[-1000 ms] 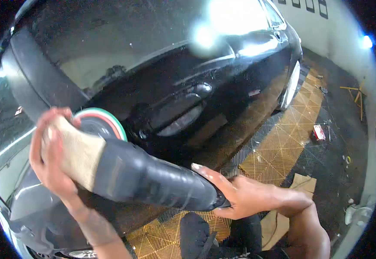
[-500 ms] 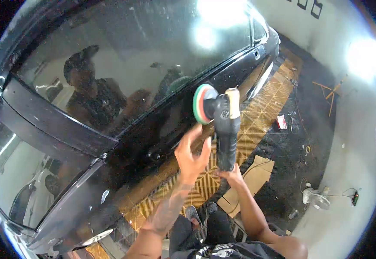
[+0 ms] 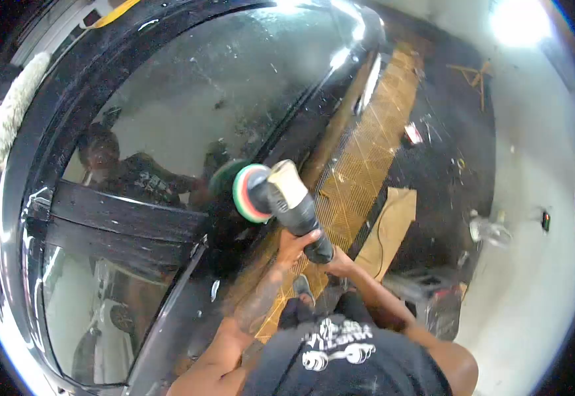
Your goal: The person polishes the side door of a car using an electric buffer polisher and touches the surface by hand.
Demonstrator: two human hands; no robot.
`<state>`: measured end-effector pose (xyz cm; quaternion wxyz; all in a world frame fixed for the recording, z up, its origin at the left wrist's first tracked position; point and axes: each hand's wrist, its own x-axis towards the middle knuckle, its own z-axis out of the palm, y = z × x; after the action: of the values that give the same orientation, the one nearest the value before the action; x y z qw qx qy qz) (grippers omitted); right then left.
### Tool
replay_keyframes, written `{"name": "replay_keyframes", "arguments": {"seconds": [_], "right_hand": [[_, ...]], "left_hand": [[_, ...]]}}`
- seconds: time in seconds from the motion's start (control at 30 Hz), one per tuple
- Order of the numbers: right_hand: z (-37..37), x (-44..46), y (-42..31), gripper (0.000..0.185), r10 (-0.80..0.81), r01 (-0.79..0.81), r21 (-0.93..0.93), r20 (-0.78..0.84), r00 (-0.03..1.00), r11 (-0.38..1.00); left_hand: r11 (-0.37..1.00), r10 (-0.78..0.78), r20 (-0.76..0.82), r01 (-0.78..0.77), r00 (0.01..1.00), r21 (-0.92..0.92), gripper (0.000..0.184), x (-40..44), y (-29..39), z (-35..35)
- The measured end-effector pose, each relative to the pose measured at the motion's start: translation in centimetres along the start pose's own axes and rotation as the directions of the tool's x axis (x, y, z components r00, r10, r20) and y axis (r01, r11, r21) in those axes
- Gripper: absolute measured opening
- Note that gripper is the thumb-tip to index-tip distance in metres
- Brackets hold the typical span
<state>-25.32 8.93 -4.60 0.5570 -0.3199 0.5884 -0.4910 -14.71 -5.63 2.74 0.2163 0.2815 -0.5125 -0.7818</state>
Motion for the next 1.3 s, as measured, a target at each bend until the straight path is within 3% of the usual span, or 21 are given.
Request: {"name": "replay_keyframes", "arguments": {"seconds": [0.03,0.1,0.13,0.17,0.23,0.27,0.3,0.4,0.47,0.5,0.6,0.7,0.77,0.8,0.9,0.93,1.0,1.03,1.13,1.2,1.3], "right_hand": [[1.9,-2.0,-0.1,0.056,0.014,-0.014,0.015,-0.024,1.0,1.0],[3.4,-3.3,-1.8,0.055,-0.046,0.048,-0.155,0.014,0.999,0.987],[3.3,-2.5,3.0,0.051,0.023,-0.028,-0.319,-0.019,1.0,0.947],[3.8,-3.0,3.5,0.051,-0.085,0.074,-0.292,-0.026,0.996,0.954],[4.2,-3.8,3.6,0.05,-0.073,0.012,-0.423,-0.13,0.989,0.906],[4.0,-3.4,3.4,0.054,0.031,-0.088,-0.393,-0.149,0.988,0.915],[3.5,-3.0,3.1,0.05,0.034,-0.122,-0.456,-0.195,0.98,0.882],[1.1,-0.2,4.7,0.052,-0.047,-0.086,-0.431,-0.288,0.956,0.898],[-0.8,0.8,2.3,0.039,-0.089,-0.08,-0.508,-0.3,0.95,0.857],[-1.7,1.5,1.6,0.039,-0.006,-0.188,-0.53,-0.343,0.939,0.827],[-5.9,5.7,5.1,0.039,-0.113,-0.125,-0.485,-0.431,0.895,0.865],[-11.0,9.6,4.6,0.055,0.036,-0.231,-0.427,-0.418,0.908,0.874],[-13.9,11.9,4.2,0.049,0.116,-0.283,-0.324,-0.452,0.885,0.903],[-15.7,13.2,3.9,0.049,0.115,-0.282,-0.324,-0.45,0.886,0.903],[-21.4,17.1,3.7,0.034,-0.004,-0.135,-0.273,-0.454,0.891,0.952],[-22.6,17.5,1.4,0.031,0.039,-0.153,-0.216,-0.454,0.89,0.964],[-25.8,18.6,-3.2,0.023,0.131,-0.186,-0.091,-0.42,0.898,0.978],[-27.0,19.2,-5.3,0.021,0.078,-0.143,-0.115,-0.446,0.892,0.983],[-31.7,24.1,-6.0,0.022,0.094,-0.06,0.088,-0.445,0.891,0.994],[-33.7,26.7,-6.7,0.02,0.138,-0.086,0.135,-0.449,0.883,0.987],[-33.7,27.4,-10.6,0.02,0.079,0.061,0.35,-0.371,0.925,0.935]], "left_hand": [[0.998,0.032,-0.039,-0.034,0.999,-0.052,0.053,-3.1,-0.1,-0.7],[0.997,0.07,-0.098,-0.072,0.993,-0.025,0.064,-6.0,-1.9,-3.0],[0.992,0.015,0.04,-0.011,0.999,-0.122,0.069,-7.0,-2.7,-4.6],[0.993,-0.013,0.05,0.019,0.999,-0.12,0.069,-8.2,-2.6,-4.8],[0.999,-0.026,0.056,0.027,0.998,-0.024,0.055,-8.4,-1.1,-4.2],[0.991,-0.089,0.052,0.094,0.995,-0.098,0.054,-8.3,0.3,-3.1],[0.969,-0.073,0.051,0.083,0.996,-0.232,0.051,-7.6,-0.6,-2.8],[0.992,0.066,0.034,-0.062,0.997,-0.109,0.053,-2.8,-2.3,-2.1],[0.988,0.152,0.018,-0.152,0.988,-0.002,0.04,0.2,-1.8,-0.9],[0.996,0.092,0.027,-0.092,0.995,-0.01,0.037,1.6,-1.3,-0.4],[0.993,0.024,0.063,-0.031,0.998,0.116,0.036,7.6,-0.1,1.2],[0.996,0.083,0.124,-0.087,0.989,0.033,0.038,14.6,-0.4,3.5],[0.99,-0.054,0.111,0.039,0.992,0.134,0.039,19.0,-1.2,4.5],[0.987,-0.056,0.117,0.037,0.992,0.158,0.048,21.9,-2.7,4.5],[0.974,-0.071,0.112,0.044,0.991,0.222,0.048,29.7,-3.8,6.7],[0.966,-0.109,0.171,0.063,0.979,0.252,0.054,32.6,-4.8,6.8],[0.941,-0.24,0.28,0.152,0.93,0.303,0.058,37.5,-6.0,6.9],[0.909,-0.366,0.313,0.265,0.876,0.321,0.056,39.2,-5.6,7.1],[0.737,-0.673,0.345,0.548,0.655,0.397,0.051,45.0,-3.4,9.0],[0.634,-0.773,0.334,0.638,0.54,0.437,0.048,49.0,-2.3,10.6],[0.548,-0.836,0.323,0.697,0.443,0.462,0.044,52.6,-1.2,12.0]]}}
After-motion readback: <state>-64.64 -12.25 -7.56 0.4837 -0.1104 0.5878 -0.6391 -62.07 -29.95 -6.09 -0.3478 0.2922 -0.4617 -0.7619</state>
